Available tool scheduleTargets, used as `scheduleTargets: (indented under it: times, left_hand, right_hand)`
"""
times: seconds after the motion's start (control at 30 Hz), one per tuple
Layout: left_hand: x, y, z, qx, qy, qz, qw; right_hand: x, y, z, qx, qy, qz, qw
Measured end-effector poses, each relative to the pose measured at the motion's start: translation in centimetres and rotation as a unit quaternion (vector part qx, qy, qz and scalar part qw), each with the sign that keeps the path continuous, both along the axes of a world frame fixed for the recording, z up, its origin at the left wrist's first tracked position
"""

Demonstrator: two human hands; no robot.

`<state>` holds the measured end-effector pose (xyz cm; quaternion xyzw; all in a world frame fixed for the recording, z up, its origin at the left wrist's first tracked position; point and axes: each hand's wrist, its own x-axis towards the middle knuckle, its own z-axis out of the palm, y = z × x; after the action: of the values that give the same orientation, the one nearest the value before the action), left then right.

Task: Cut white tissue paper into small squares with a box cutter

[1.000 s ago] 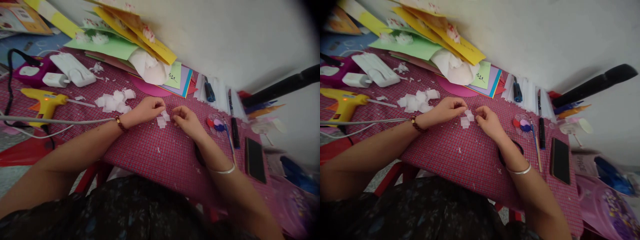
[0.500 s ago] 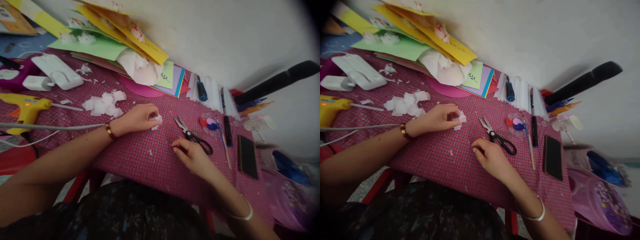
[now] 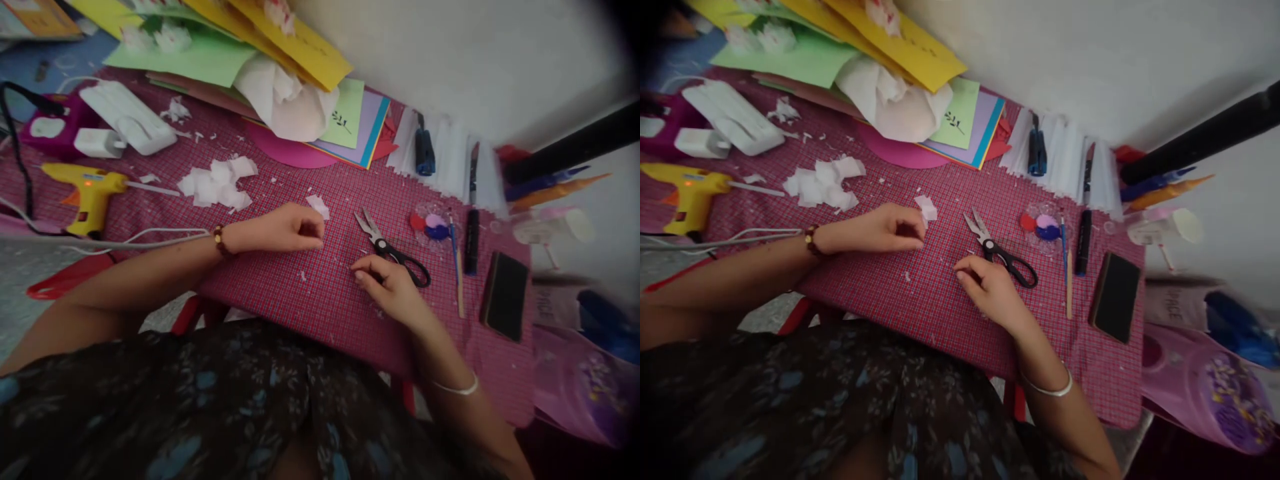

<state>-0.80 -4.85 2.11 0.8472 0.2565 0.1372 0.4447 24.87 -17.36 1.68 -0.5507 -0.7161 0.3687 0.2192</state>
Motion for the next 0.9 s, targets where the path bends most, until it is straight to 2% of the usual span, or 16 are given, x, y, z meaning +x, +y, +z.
scheduleTargets:
  times: [0.07, 0.13, 0.3, 0.43, 0.5, 0.57, 0.63, 0.73, 0.83, 0.9]
  left_hand:
    - [-0.4, -1.3, 0.6, -0.009, 0.049, -0.08, 0.996]
    - [-0.7, -2.4, 1.1, 0.024, 0.091, -0.129, 0.987]
    - [-1.0, -4.0, 1.0, 0.109, 0.121, -0.141, 0.977]
    - [-0.7, -5.0, 1.2, 0.203, 0.158, -0.138, 0.956]
    - [-1.0, -5.2, 1.7, 0.185, 0.145, -0.13, 0.963]
    - [-1.8, -4.9, 2.3, 0.111, 0.103, -0.089, 0.985]
    - [-3.3, -4.2, 2.8, 0.03, 0.039, -0.002, 0.999]
    - [-6.5, -2.0, 3.4, -0.034, -0.046, 0.163, 0.985]
    - [-9.7, 1.1, 4.0, -0.001, -0.036, 0.282, 0.959]
    - [-11.2, 2.8, 4.3, 0.087, 0.055, 0.349, 0.931]
  right_hand:
    - [0.0, 0.0, -0.1, 0.007, -0.005, 0.01, 1.0]
    - [0.0, 0.0, -0.1, 0.014, -0.012, 0.021, 1.0]
    - [-0.1, 0.0, -0.4, 0.024, -0.031, 0.029, 0.999]
    - [0.0, -0.2, -0.7, 0.036, -0.036, 0.033, 0.998]
    - [0.1, -0.2, -0.9, 0.04, -0.04, 0.027, 0.998]
    - [0.2, -0.1, -1.0, 0.041, -0.037, 0.03, 0.998]
    - [0.2, 0.0, -1.0, 0.042, -0.031, 0.025, 0.998]
    - [0.2, 0.1, -1.0, 0.042, -0.021, 0.009, 0.999]
    - [0.2, 0.2, -1.1, 0.042, -0.013, -0.006, 0.999]
    - [0.3, 0.3, -1.4, 0.041, -0.011, -0.013, 0.999]
